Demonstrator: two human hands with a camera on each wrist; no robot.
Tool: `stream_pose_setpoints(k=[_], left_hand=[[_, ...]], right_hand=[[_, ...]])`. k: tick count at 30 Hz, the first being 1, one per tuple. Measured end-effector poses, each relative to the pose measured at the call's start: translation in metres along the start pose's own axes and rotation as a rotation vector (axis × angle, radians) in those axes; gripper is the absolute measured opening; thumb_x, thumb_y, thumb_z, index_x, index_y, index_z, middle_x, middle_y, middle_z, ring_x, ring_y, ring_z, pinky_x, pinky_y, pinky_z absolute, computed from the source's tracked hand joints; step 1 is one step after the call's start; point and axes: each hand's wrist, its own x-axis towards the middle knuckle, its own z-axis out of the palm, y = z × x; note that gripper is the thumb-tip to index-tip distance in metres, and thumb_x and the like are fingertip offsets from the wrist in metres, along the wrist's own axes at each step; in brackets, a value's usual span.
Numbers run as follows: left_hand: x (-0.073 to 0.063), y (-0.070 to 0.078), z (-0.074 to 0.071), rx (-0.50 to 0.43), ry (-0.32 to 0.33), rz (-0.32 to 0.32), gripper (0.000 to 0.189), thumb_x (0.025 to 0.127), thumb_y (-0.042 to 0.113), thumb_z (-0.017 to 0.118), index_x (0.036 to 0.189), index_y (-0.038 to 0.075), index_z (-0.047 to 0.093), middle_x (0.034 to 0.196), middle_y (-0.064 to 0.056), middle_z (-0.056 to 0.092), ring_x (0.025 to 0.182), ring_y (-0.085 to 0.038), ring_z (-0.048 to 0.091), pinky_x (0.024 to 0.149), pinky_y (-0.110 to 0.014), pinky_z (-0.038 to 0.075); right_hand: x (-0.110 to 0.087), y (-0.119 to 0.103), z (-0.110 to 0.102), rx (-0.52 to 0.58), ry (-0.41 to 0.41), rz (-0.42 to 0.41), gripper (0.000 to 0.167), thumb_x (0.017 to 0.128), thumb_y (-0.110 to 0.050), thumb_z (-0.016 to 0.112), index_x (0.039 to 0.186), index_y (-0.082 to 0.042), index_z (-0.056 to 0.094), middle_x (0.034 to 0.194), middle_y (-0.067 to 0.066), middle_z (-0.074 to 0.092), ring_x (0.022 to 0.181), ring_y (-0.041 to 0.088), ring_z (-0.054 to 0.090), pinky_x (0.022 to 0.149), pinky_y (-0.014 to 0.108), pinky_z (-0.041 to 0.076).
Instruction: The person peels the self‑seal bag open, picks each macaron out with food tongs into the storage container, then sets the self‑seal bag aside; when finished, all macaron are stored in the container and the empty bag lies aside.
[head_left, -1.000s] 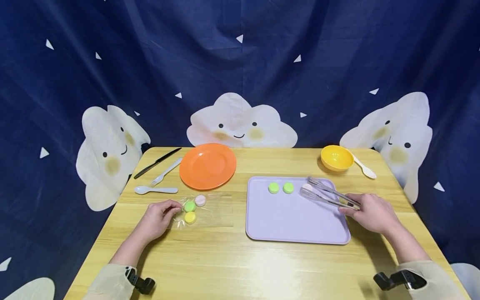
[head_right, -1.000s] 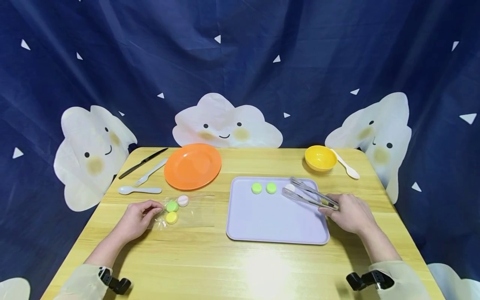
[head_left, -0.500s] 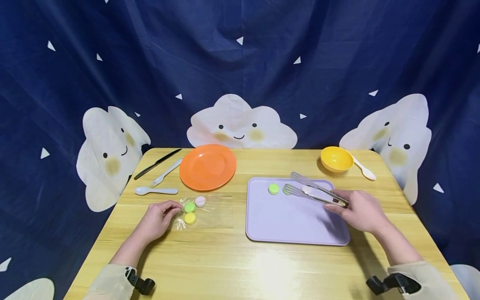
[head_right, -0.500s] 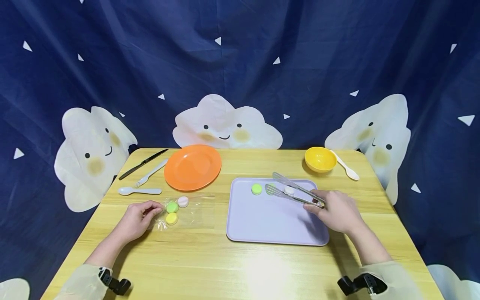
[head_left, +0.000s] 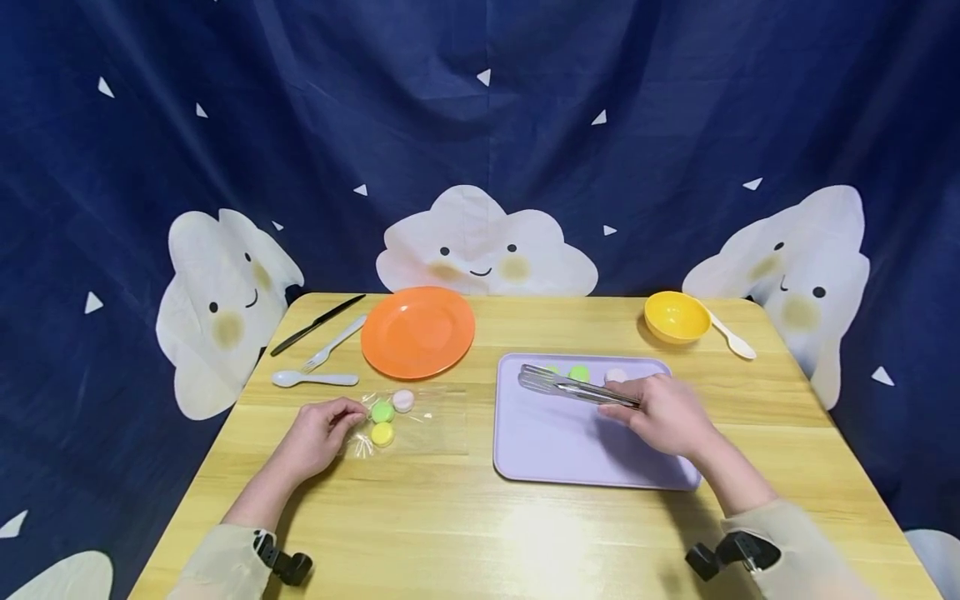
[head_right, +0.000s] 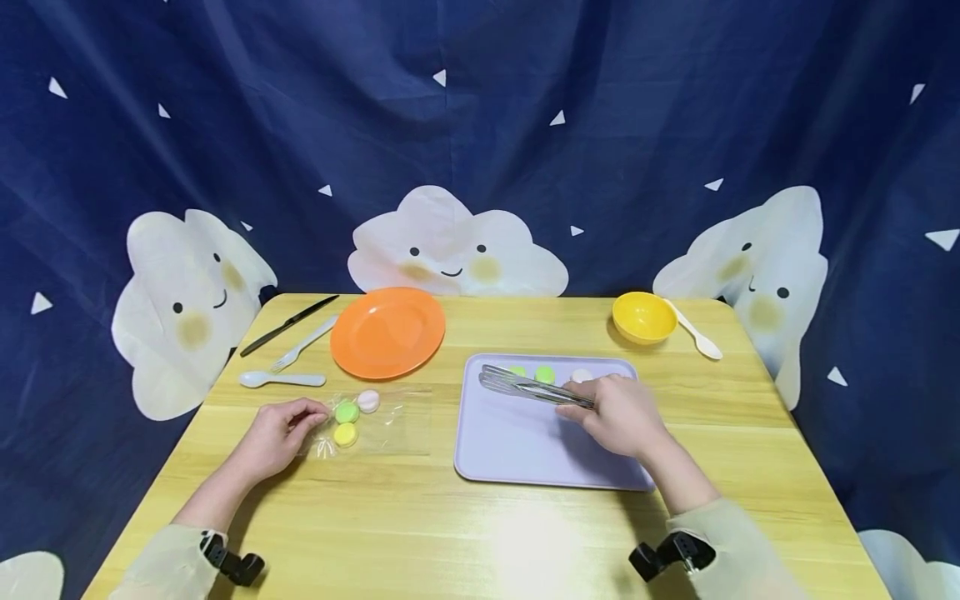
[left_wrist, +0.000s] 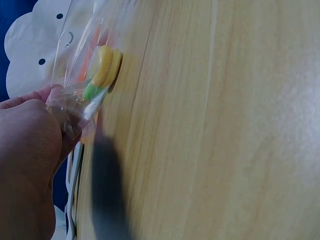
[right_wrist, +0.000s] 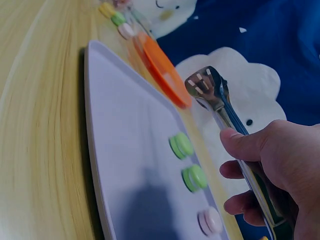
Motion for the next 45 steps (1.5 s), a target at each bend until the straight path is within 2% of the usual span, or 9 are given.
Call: stream_pose_setpoints(k=[5, 9, 14, 19, 25, 29, 36, 41, 45], left_hand=[[0.003, -0.001, 0.001, -0.013, -0.008, 0.0, 0.011, 0.098, 0.0, 0.075, 0.1, 0.01, 0.078, 0.097, -0.003, 0.079, 0.091, -0.017, 0.074, 0.076, -0.034, 0.063], [0.004, -0.001, 0.001, -0.015, -0.008, -0.001, 0.013, 0.097, -0.001, 0.075, 0.1, 0.011, 0.078, 0.098, -0.002, 0.079, 0.091, -0.017, 0.074, 0.077, -0.035, 0.063], [0.004, -0.001, 0.003, -0.024, 0.004, 0.006, 0.016, 0.095, -0.004, 0.076, 0.099, 0.011, 0.078, 0.097, 0.001, 0.078, 0.09, -0.017, 0.074, 0.075, -0.036, 0.063], [0.005, 0.001, 0.003, -0.028, -0.004, -0.007, 0.014, 0.096, -0.003, 0.076, 0.1, 0.011, 0.078, 0.098, 0.001, 0.079, 0.091, -0.016, 0.074, 0.075, -0.034, 0.062], [0.003, 0.001, 0.002, -0.027, -0.01, -0.025, 0.012, 0.098, 0.0, 0.074, 0.1, 0.011, 0.078, 0.099, -0.003, 0.079, 0.092, -0.016, 0.074, 0.077, -0.032, 0.062], [0.001, 0.0, 0.001, -0.024, -0.002, -0.016, 0.014, 0.097, -0.002, 0.075, 0.099, 0.011, 0.078, 0.098, -0.002, 0.079, 0.091, -0.017, 0.074, 0.076, -0.032, 0.062], [0.001, 0.0, 0.0, -0.02, 0.009, -0.011, 0.015, 0.095, -0.003, 0.076, 0.098, 0.011, 0.078, 0.097, 0.003, 0.078, 0.091, -0.016, 0.073, 0.075, -0.035, 0.062], [0.0, 0.001, 0.0, -0.019, 0.019, 0.003, 0.013, 0.095, -0.003, 0.077, 0.098, 0.01, 0.078, 0.097, 0.004, 0.078, 0.09, -0.015, 0.074, 0.075, -0.037, 0.063], [0.0, 0.0, -0.001, -0.016, 0.02, 0.005, 0.015, 0.094, -0.004, 0.077, 0.098, 0.01, 0.078, 0.098, 0.004, 0.078, 0.09, -0.015, 0.073, 0.075, -0.038, 0.063]], right_hand=[[0.014, -0.012, 0.017, 0.004, -0.01, -0.041, 0.026, 0.089, -0.029, 0.087, 0.113, -0.018, 0.085, 0.092, -0.002, 0.079, 0.077, 0.02, 0.071, 0.063, 0.043, 0.053], [0.023, -0.024, 0.033, 0.005, -0.048, -0.048, 0.029, 0.09, -0.031, 0.087, 0.114, -0.015, 0.085, 0.099, 0.002, 0.08, 0.083, 0.026, 0.074, 0.069, 0.048, 0.056], [0.036, -0.04, 0.053, -0.003, -0.117, -0.085, 0.024, 0.091, -0.033, 0.085, 0.111, -0.018, 0.085, 0.102, -0.002, 0.08, 0.084, 0.024, 0.073, 0.069, 0.045, 0.057], [0.048, -0.051, 0.067, -0.026, -0.157, -0.126, 0.015, 0.092, -0.035, 0.084, 0.103, -0.026, 0.084, 0.088, -0.011, 0.076, 0.069, 0.011, 0.06, 0.06, 0.037, 0.05], [0.059, -0.064, 0.08, -0.039, -0.174, -0.168, 0.009, 0.092, -0.038, 0.083, 0.095, -0.029, 0.081, 0.072, -0.016, 0.063, 0.065, 0.011, 0.053, 0.056, 0.036, 0.045], [0.064, -0.072, 0.089, -0.031, -0.176, -0.186, 0.011, 0.093, -0.039, 0.082, 0.092, -0.028, 0.079, 0.071, -0.015, 0.064, 0.064, 0.012, 0.056, 0.055, 0.037, 0.046], [0.067, -0.086, 0.103, -0.016, -0.173, -0.168, 0.026, 0.093, -0.04, 0.082, 0.109, -0.02, 0.084, 0.092, 0.0, 0.08, 0.083, 0.022, 0.074, 0.063, 0.043, 0.055], [0.07, -0.094, 0.111, -0.027, -0.161, -0.164, 0.023, 0.094, -0.043, 0.08, 0.098, -0.02, 0.079, 0.08, -0.001, 0.074, 0.076, 0.024, 0.071, 0.062, 0.045, 0.053], [0.072, -0.1, 0.116, -0.036, -0.167, -0.13, 0.03, 0.095, -0.046, 0.078, 0.103, -0.018, 0.077, 0.079, -0.002, 0.071, 0.076, 0.025, 0.071, 0.062, 0.045, 0.053]])
